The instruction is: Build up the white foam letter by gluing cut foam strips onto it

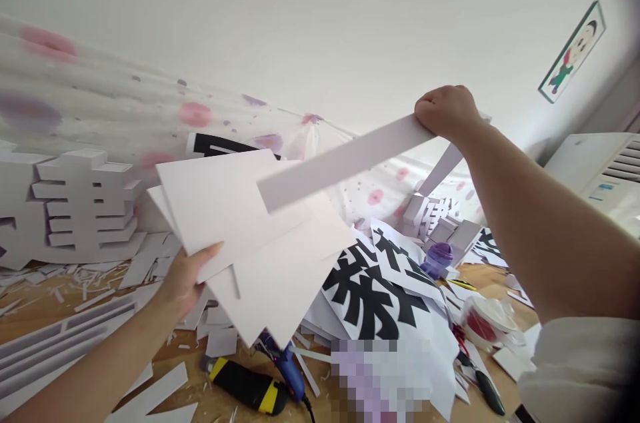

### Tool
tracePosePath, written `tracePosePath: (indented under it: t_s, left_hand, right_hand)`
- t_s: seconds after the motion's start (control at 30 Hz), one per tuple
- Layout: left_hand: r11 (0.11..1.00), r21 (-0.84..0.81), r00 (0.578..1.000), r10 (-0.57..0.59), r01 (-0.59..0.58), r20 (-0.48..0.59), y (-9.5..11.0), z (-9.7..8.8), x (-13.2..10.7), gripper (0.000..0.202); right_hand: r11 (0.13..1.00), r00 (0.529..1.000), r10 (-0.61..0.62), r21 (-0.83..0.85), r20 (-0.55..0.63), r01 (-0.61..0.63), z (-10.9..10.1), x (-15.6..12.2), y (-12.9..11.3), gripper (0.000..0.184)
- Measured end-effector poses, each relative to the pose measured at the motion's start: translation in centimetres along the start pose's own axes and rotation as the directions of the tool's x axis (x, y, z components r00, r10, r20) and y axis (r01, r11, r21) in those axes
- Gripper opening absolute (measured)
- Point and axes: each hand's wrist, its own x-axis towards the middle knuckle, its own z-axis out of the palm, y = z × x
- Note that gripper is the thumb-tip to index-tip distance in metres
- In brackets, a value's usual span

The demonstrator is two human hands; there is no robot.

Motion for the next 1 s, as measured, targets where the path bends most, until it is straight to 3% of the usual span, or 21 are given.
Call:
tracePosePath:
  t_s: [0.1, 0.17, 0.27, 0.4, 0.5, 0.6, 0.73, 0.87, 1.0]
  left_hand:
    - [0.998, -0.004, 0.994, -0.068, 0.069, 0.089, -2.2, 4.3, 1.0, 0.048]
    - [0.995, -0.022, 0.986, -0.097, 0.101, 0.137, -4.1, 7.2, 1.8, 0.045]
    - [0.984, -0.026, 0.968, -0.166, 0.174, 0.191, -7.3, 10.8, 3.0, 0.041]
    - [0.957, 0.030, 0.930, -0.287, 0.288, 0.228, -11.5, 13.9, 4.3, 0.029]
    - [0.944, 0.076, 0.909, -0.330, 0.322, 0.253, -14.3, 15.3, 5.3, 0.031]
    - [0.945, 0.119, 0.914, -0.326, 0.305, 0.241, -16.8, 16.3, 6.1, 0.032]
    - [0.927, 0.256, 0.945, -0.309, 0.275, 0.104, -19.3, 17.2, 6.7, 0.032]
    - [0.853, 0.449, 0.959, -0.283, 0.264, -0.026, -19.7, 17.6, 7.4, 0.033]
    - [0.754, 0.617, 0.955, -0.298, 0.226, 0.015, -17.8, 16.7, 7.4, 0.048]
  right_hand:
    - [0.961, 0.985, 0.174, 0.220, -0.012, -0.167, -1.2, -0.1, -1.9, 0.054]
    - [0.911, 0.962, 0.255, 0.357, -0.100, -0.205, -1.6, -0.3, -3.8, 0.050]
    - [0.882, 0.947, 0.212, 0.464, -0.241, -0.079, -1.6, -0.7, -6.8, 0.047]
    - [0.841, 0.940, 0.038, 0.518, -0.338, 0.153, -1.2, -1.0, -11.0, 0.047]
    - [0.780, 0.903, -0.123, 0.522, -0.411, 0.344, -1.0, -1.4, -14.3, 0.041]
    - [0.715, 0.856, -0.266, 0.504, -0.444, 0.484, -0.3, -2.0, -17.2, 0.032]
    - [0.644, 0.788, -0.430, 0.462, -0.441, 0.610, 1.9, -2.8, -20.3, 0.026]
    - [0.595, 0.724, -0.541, 0.413, -0.428, 0.689, 4.9, -3.3, -22.3, 0.024]
    - [0.582, 0.706, -0.568, 0.400, -0.423, 0.708, 7.5, -3.9, -23.4, 0.024]
